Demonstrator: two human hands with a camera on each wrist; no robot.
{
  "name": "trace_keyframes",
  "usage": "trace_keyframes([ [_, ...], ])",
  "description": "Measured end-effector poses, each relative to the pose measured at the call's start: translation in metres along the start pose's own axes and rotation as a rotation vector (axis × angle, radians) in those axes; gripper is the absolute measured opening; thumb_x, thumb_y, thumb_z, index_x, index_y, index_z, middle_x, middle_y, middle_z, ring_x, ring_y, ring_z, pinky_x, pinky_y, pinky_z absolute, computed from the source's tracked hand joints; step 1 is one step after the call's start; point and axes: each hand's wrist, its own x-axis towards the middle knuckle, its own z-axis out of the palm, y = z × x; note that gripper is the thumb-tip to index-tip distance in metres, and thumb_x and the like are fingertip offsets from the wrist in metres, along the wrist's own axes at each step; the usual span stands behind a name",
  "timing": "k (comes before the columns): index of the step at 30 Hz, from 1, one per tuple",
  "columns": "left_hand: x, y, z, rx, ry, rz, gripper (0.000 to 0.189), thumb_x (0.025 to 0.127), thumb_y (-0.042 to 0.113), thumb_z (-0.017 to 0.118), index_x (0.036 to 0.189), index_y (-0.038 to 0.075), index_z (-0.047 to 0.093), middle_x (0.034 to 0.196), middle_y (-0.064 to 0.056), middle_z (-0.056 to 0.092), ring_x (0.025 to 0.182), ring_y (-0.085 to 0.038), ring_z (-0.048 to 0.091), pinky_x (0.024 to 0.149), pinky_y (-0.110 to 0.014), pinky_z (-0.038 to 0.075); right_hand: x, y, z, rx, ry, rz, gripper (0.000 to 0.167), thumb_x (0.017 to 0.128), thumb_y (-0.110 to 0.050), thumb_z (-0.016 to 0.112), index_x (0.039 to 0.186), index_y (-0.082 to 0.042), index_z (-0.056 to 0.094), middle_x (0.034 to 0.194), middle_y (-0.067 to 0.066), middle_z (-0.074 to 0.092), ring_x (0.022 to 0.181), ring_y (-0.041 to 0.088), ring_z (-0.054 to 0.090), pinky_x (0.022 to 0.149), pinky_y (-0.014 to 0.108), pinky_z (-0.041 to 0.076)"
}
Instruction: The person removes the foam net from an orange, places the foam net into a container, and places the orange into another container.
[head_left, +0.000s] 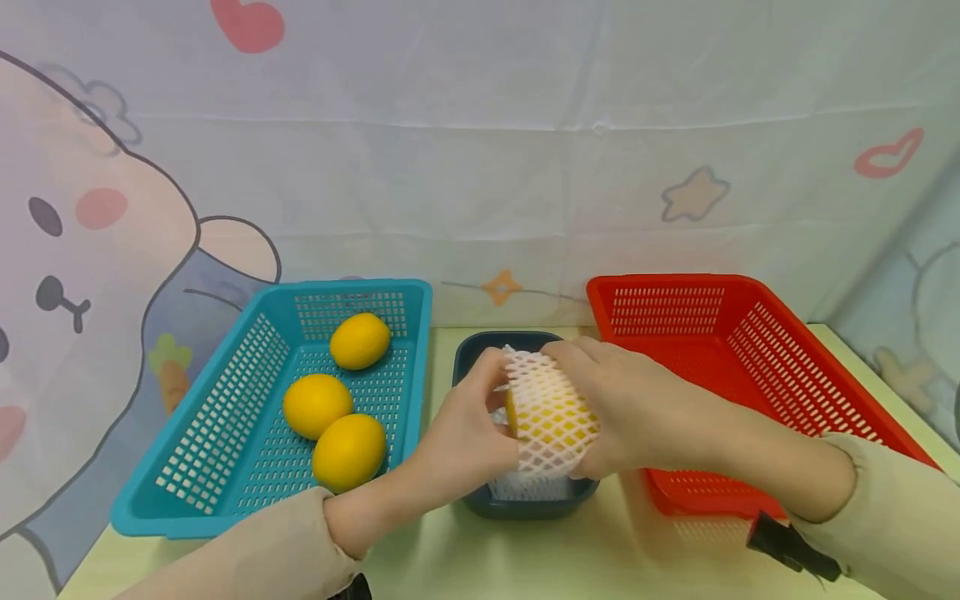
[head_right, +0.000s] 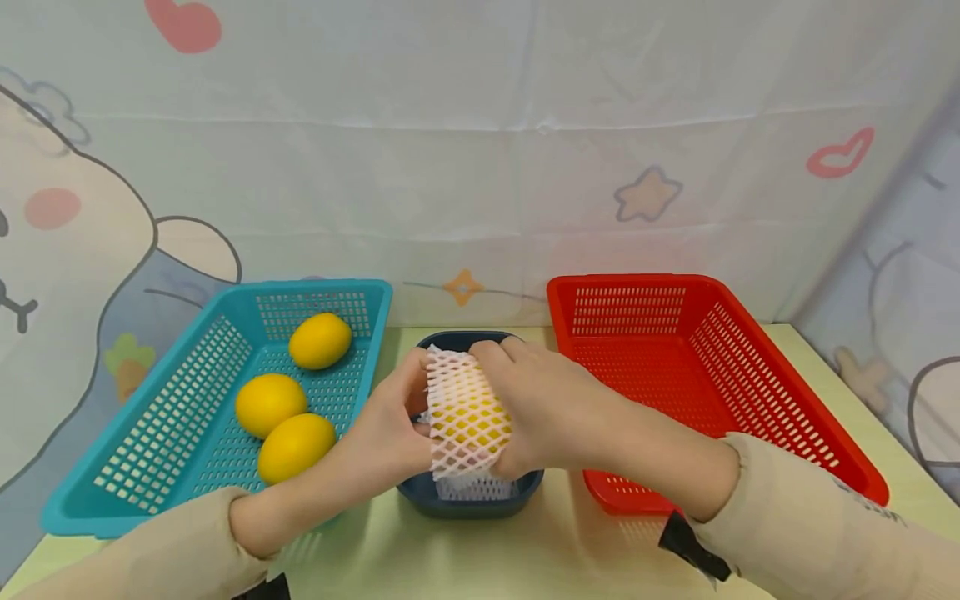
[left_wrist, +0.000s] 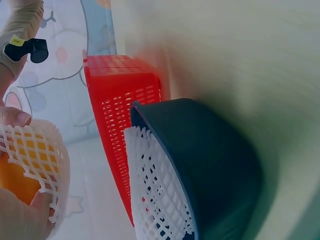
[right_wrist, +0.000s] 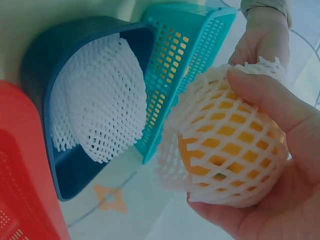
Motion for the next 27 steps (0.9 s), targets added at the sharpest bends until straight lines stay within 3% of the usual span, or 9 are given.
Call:
trace_keyframes([
  [6, -0.001, 0.000, -0.005, 0.003, -0.003, -0.004, 0.059, 0.064, -0.023, 0.056, 0.112, 0.005, 0.038, 0.123, -0.015, 0.044, 0.107, -0.030, 0.052, 0.074, -0.036, 0.055, -0.001, 0.004, -0.001, 0.045, -0.008, 0.001, 0.079, 0.060, -0.022, 0.085, 0.125, -0.011, 0.043, 0.103, -0.001, 0.052, 0.088, 0.015, 0.050, 0.069, 0.027, 0.049],
  [11, -0.002, 0.000, -0.006, 0.005, -0.002, -0.038, 0.059, 0.064, -0.020, 0.059, 0.113, 0.007, 0.039, 0.124, -0.010, 0.045, 0.108, -0.028, 0.053, 0.074, -0.036, 0.055, -0.003, 0.006, -0.003, 0.079, -0.032, -0.015, 0.077, 0.061, -0.021, 0.086, 0.124, -0.011, 0.043, 0.102, -0.001, 0.053, 0.086, 0.015, 0.051, 0.069, 0.027, 0.049],
  [17, -0.002, -0.001, -0.009, 0.042, -0.004, -0.033, 0.059, 0.066, -0.017, 0.062, 0.113, 0.007, 0.039, 0.127, -0.011, 0.044, 0.111, -0.029, 0.051, 0.074, -0.034, 0.055, -0.003, 0.008, -0.003, 0.073, -0.040, -0.009, 0.072, 0.062, -0.017, 0.085, 0.122, -0.011, 0.046, 0.102, -0.001, 0.054, 0.085, 0.015, 0.053, 0.070, 0.027, 0.051],
  [22, -0.002, 0.002, -0.013, 0.071, 0.027, -0.054, 0.062, 0.067, -0.009, 0.073, 0.116, 0.010, 0.041, 0.127, -0.010, 0.045, 0.108, -0.029, 0.052, 0.075, -0.035, 0.054, -0.002, 0.012, -0.005, 0.083, -0.024, 0.016, 0.060, 0.066, -0.014, 0.083, 0.116, -0.012, 0.052, 0.096, -0.005, 0.058, 0.081, 0.013, 0.056, 0.069, 0.027, 0.052],
  [27, -0.005, 0.007, -0.022, 0.092, 0.056, -0.082, 0.067, 0.067, 0.005, 0.083, 0.121, 0.015, 0.044, 0.127, -0.005, 0.049, 0.106, -0.025, 0.054, 0.077, -0.035, 0.054, -0.004, 0.028, -0.007, 0.108, -0.008, 0.070, 0.036, 0.070, -0.011, 0.081, 0.099, -0.016, 0.061, 0.086, -0.009, 0.061, 0.078, 0.012, 0.057, 0.068, 0.029, 0.053],
])
